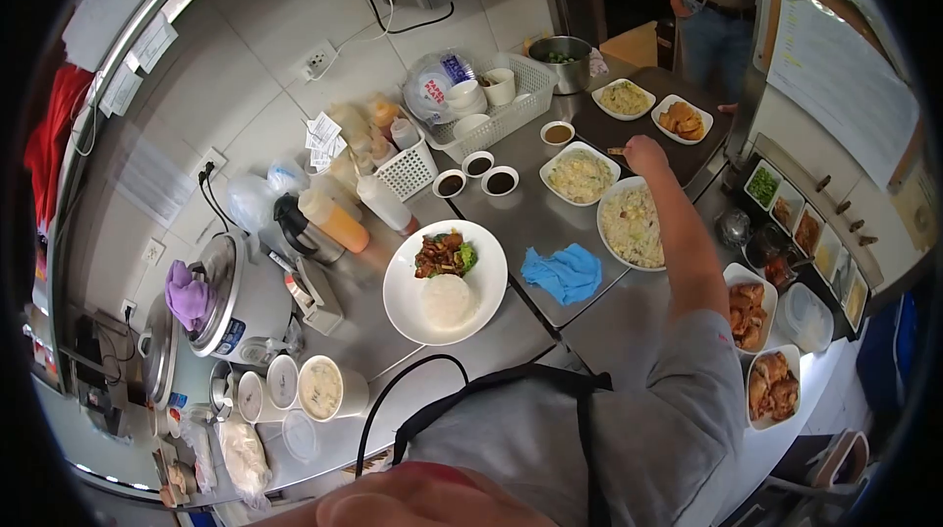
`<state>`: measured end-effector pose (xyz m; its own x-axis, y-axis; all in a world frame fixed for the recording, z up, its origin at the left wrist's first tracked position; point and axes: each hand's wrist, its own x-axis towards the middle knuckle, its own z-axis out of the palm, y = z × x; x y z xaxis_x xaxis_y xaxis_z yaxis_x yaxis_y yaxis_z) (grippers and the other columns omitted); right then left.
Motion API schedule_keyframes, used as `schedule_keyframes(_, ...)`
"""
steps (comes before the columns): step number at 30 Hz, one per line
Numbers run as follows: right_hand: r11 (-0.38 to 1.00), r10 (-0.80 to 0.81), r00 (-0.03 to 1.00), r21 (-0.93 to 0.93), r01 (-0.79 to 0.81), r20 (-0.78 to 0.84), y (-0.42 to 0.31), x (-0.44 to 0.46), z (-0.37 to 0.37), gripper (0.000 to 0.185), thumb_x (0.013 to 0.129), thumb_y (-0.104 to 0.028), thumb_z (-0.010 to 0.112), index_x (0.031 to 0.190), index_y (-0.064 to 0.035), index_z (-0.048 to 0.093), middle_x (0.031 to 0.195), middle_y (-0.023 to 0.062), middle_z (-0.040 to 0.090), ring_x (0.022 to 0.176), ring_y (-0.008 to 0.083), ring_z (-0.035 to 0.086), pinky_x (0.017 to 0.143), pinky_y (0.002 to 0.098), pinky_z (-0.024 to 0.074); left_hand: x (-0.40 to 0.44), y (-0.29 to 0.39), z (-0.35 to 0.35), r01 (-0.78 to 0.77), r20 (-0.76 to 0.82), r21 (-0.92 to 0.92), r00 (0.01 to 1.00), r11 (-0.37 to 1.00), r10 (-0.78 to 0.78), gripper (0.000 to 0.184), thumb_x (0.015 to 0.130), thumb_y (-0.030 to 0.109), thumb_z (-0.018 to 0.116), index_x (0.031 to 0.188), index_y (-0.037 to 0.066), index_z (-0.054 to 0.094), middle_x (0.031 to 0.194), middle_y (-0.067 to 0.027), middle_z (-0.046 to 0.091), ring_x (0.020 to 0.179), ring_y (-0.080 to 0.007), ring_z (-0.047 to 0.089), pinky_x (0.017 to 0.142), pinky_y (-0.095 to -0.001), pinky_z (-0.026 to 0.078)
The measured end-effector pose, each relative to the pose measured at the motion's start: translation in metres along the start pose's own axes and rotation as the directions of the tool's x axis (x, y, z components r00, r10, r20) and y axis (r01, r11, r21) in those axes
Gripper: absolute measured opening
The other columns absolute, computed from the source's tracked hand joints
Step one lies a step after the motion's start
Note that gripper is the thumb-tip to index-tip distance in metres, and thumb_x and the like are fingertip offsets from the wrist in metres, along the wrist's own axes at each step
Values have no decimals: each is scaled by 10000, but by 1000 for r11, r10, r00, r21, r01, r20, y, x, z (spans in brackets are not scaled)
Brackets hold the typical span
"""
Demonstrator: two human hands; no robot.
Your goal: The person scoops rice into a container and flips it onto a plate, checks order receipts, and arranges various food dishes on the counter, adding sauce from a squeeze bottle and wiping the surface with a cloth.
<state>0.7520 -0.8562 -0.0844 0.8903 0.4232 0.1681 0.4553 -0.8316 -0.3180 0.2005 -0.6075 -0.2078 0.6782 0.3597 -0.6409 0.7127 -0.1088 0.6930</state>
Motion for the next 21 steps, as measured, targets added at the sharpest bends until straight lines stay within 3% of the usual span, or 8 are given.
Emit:
schedule_keyframes(5, 962, 214, 971, -192, -192, 101, 8, 40, 20, 167, 761, -108, 492, 830, -19, 615, 892, 146, 586, 815, 272, 568, 665, 362, 475, -5, 17, 9, 34, -40, -7, 999, 999, -34, 262, 798, 257, 436, 833, 27, 557, 701, -88, 550, 637, -147, 503, 570, -268, 395)
schedule_keyframes(14, 926, 308, 899, -314, -208, 312, -15, 66, 12, 140, 719, -96, 570, 832, -37, 629, 883, 146, 592, 804, 257, 578, 622, 358, 480, -18, 36, 14, 86, -87, -5, 992, 996, -86, 254, 801, 249, 437, 827, 25, 555, 697, -90, 548, 631, -142, 497, 563, -267, 390)
schedule_keyframes(17, 927, 304, 915, -306, -218, 267, -17, 69, 8, 190, 675, -116, 631, 850, -42, 628, 889, 137, 596, 814, 265, 579, 627, 362, 479, -23, 38, 12, 89, -98, -4, 991, 996, -89, 252, 801, 246, 438, 825, 24, 555, 695, -90, 547, 629, -141, 495, 560, -267, 389)
schedule_keyframes(20, 964, 152, 969, -244, -103, 194, -11, 70, 13, 167, 683, -72, 537, 820, -23, 618, 899, 165, 584, 831, 279, 573, 644, 386, 472, -29, 38, 8, 86, -105, 5, 991, 996, -85, 249, 802, 243, 438, 823, 23, 554, 694, -91, 546, 627, -139, 493, 558, -266, 387)
schedule_keyframes(21, 963, 167, 960, -244, -111, 224, -4, 75, 23, 170, 684, -79, 529, 819, -30, 620, 894, 160, 586, 821, 279, 576, 648, 389, 470, -32, 38, 5, 85, -102, 18, 991, 996, -83, 249, 802, 242, 438, 822, 23, 554, 693, -91, 546, 626, -139, 493, 557, -266, 387)
